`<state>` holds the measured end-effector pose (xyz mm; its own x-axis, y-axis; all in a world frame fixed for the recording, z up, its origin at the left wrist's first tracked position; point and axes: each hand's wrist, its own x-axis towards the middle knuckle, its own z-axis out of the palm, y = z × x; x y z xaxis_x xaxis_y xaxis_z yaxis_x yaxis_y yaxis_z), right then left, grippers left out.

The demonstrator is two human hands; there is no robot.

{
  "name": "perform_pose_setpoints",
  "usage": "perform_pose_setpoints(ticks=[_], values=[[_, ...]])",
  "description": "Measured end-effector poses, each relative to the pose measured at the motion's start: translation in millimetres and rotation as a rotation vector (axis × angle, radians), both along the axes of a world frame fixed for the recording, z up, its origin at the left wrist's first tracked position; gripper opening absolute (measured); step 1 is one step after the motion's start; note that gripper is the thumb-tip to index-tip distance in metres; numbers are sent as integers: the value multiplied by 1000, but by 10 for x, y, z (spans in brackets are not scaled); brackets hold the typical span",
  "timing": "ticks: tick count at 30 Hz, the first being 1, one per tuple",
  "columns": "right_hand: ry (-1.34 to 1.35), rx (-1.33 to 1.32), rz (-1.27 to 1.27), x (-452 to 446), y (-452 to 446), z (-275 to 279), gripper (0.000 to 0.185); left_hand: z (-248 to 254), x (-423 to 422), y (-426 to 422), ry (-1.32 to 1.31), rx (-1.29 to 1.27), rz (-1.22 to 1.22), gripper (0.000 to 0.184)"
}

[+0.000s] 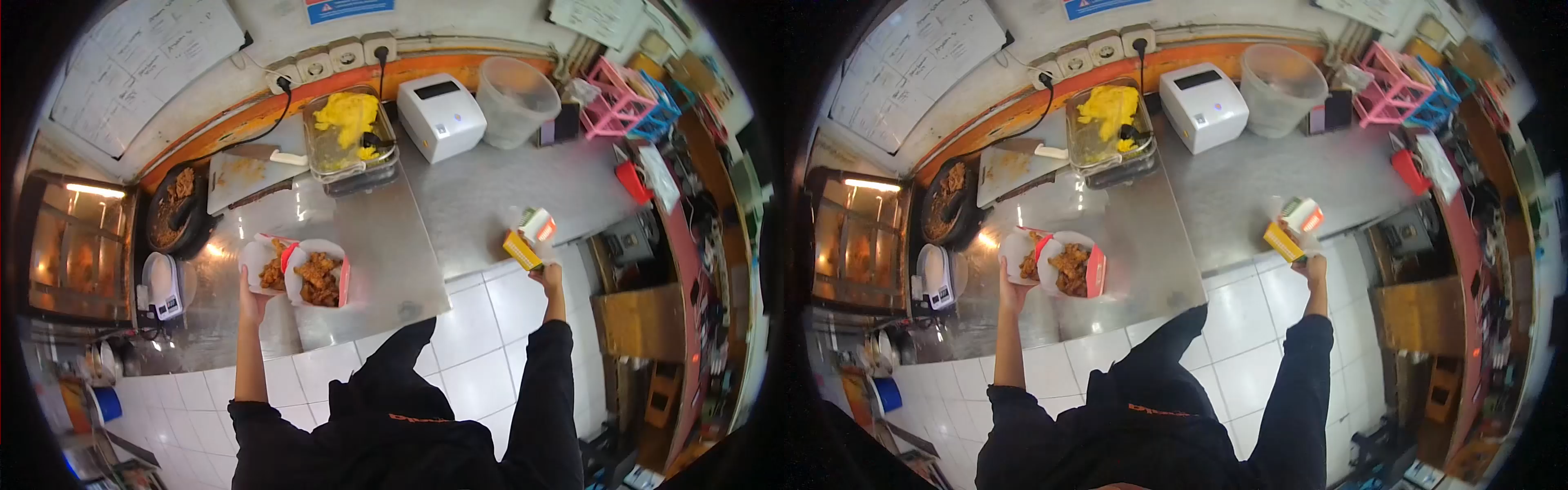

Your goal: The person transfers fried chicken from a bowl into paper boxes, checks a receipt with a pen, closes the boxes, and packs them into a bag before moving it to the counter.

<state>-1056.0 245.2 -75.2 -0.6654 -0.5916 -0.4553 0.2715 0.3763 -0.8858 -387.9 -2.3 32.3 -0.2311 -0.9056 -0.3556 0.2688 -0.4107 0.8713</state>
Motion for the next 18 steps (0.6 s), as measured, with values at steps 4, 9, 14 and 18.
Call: perform_pose_setpoints(ticks=[4,9,14,18], values=[[140,-103,-98,-314,-348,-77,31,-58,-65,127,59,-24,101,67],[606,71,-171,-990,-745,-736,28,76,-335,163,122,-31,191,67],[391,-107,-534,-731,-1248,-1030,30,-135,-379,241,156,-15,304,65],[206,-311,302,1219,-1673,222,36,91,-971,291,99,-15,340,69]])
